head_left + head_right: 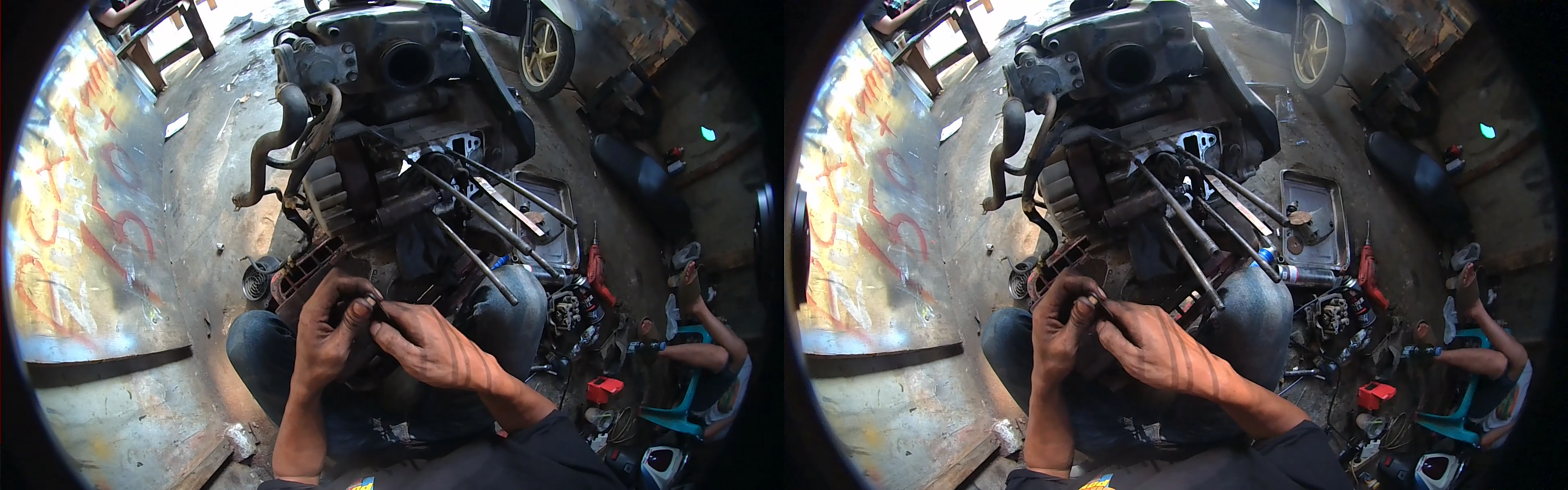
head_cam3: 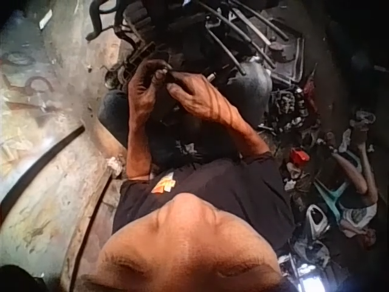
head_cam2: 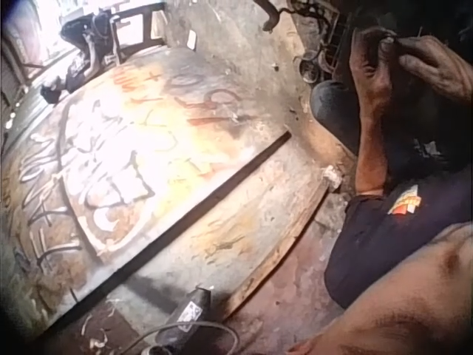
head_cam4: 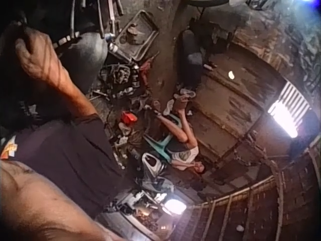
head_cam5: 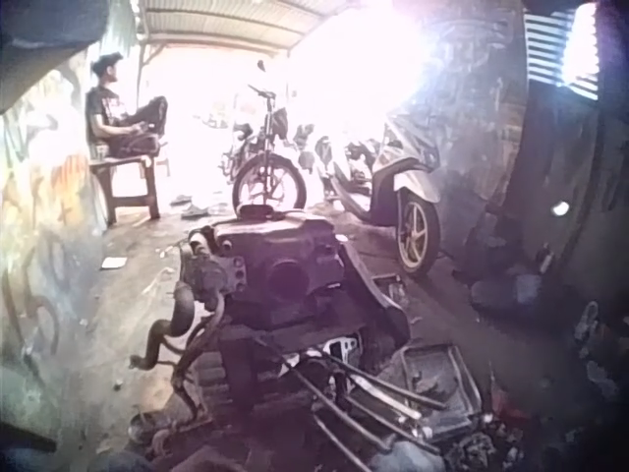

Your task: The recorder is disassembling components of a motorcycle engine, cleaning the cylinder, and inspecting parts.

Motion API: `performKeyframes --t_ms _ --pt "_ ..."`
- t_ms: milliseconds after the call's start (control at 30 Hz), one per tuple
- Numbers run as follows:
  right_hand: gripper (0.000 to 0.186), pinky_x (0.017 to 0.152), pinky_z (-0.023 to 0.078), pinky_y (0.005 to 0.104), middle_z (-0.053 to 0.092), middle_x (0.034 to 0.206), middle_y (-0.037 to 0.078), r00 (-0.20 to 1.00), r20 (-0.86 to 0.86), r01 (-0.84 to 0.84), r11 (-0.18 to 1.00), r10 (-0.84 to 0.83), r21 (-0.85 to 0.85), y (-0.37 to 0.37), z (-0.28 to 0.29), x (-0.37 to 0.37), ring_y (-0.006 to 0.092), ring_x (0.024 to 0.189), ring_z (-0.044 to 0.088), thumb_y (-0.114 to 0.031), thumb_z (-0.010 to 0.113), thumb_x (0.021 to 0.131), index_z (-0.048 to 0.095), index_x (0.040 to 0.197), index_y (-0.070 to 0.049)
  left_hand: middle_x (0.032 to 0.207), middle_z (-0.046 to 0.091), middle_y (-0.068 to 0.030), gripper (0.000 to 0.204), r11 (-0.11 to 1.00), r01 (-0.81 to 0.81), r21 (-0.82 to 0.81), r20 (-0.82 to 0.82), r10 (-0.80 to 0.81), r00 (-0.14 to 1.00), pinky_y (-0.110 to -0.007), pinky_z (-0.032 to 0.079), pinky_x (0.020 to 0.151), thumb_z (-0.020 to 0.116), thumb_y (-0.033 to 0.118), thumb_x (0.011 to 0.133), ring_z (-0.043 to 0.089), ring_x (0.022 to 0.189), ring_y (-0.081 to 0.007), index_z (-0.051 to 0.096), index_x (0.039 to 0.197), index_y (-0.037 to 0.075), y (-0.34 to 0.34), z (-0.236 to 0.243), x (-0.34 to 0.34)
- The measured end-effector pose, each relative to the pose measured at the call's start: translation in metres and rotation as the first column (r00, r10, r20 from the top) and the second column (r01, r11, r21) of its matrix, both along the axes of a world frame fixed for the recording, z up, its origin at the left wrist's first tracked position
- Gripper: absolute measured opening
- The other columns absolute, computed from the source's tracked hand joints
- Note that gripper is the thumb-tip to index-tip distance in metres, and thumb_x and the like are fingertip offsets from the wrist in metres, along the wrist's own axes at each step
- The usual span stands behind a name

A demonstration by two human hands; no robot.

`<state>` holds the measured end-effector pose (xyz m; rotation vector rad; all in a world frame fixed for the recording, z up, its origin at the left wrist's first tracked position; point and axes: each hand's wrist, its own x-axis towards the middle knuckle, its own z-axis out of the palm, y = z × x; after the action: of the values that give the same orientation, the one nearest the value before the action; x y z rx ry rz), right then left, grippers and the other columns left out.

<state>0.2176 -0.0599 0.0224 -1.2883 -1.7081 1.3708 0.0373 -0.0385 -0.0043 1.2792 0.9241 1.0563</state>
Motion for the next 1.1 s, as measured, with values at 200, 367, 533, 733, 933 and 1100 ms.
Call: performKeyframes --t_ms 200,367,533,733,933,1100 --pt "0.033 0.078 0.053 0.0316 0.067 0.105 0.011 0.922 0.032 0.385 0.923 -0.385 -0.003 -0.001 -0.001 0.050 0.0189 0.092 0.067 -0.014 0.062 0.098 0.061 0.127 0.001 0.095 0.064 -0.0068 0.025 0.988 -0.120 0.101 -0.226 0.140 0.964 -0.029 0.047 0.081 0.059 0.024 0.104 0.059 0.089 -0.0139 0.061 0.111 0.000 0.046 0.021 0.004" --pt "0.031 0.089 0.049 0.0290 0.067 0.106 0.013 0.808 -0.083 0.589 0.800 -0.583 0.111 0.024 -0.018 0.071 0.0158 0.097 0.060 -0.015 0.060 0.101 0.062 0.125 0.004 0.095 0.065 -0.0124 0.026 0.959 -0.166 0.231 -0.363 0.243 0.899 -0.035 0.048 0.080 0.055 0.023 0.105 0.060 0.085 -0.0214 0.059 0.110 -0.001 0.055 0.031 0.016" --pt "0.027 0.071 0.049 0.0249 0.069 0.094 0.006 0.797 -0.050 0.603 0.792 -0.601 0.090 0.044 -0.008 0.093 0.0072 0.081 0.059 -0.020 0.063 0.101 0.068 0.112 0.004 0.091 0.065 -0.0110 0.028 0.950 -0.311 0.035 -0.361 0.302 0.882 -0.037 0.048 0.073 0.052 0.027 0.106 0.059 0.079 -0.0212 0.059 0.106 0.000 0.039 0.027 0.036" --pt "0.029 0.073 0.055 0.0258 0.071 0.101 0.008 0.704 -0.391 0.568 0.801 -0.592 -0.190 0.056 -0.007 0.094 0.0095 0.089 0.067 -0.021 0.068 0.098 0.065 0.113 0.004 0.094 0.059 0.0039 0.022 0.816 -0.140 -0.560 0.357 0.390 0.849 -0.025 0.041 0.068 0.055 0.029 0.106 0.052 0.078 -0.0067 0.060 0.117 0.011 0.030 0.021 0.050" --pt "0.033 0.061 0.051 0.0246 0.064 0.085 0.001 0.592 -0.544 0.457 0.804 -0.595 -0.381 0.062 -0.012 0.090 0.0090 0.067 0.062 -0.022 0.077 0.091 0.063 0.112 0.000 0.092 0.060 0.0046 0.019 0.783 -0.230 -0.578 0.342 0.489 0.802 -0.025 0.044 0.071 0.057 0.031 0.105 0.052 0.078 -0.0069 0.061 0.115 0.014 0.030 0.024 0.069" --pt "0.042 0.058 0.049 0.0219 0.060 0.081 -0.001 0.595 -0.482 0.504 0.765 -0.644 -0.400 0.068 -0.005 0.085 0.0063 0.063 0.059 -0.028 0.083 0.086 0.064 0.109 0.001 0.089 0.060 0.0052 0.020 0.776 -0.252 -0.579 0.318 0.499 0.806 -0.026 0.046 0.072 0.060 0.032 0.103 0.053 0.078 -0.0071 0.062 0.112 0.014 0.031 0.024 0.072"
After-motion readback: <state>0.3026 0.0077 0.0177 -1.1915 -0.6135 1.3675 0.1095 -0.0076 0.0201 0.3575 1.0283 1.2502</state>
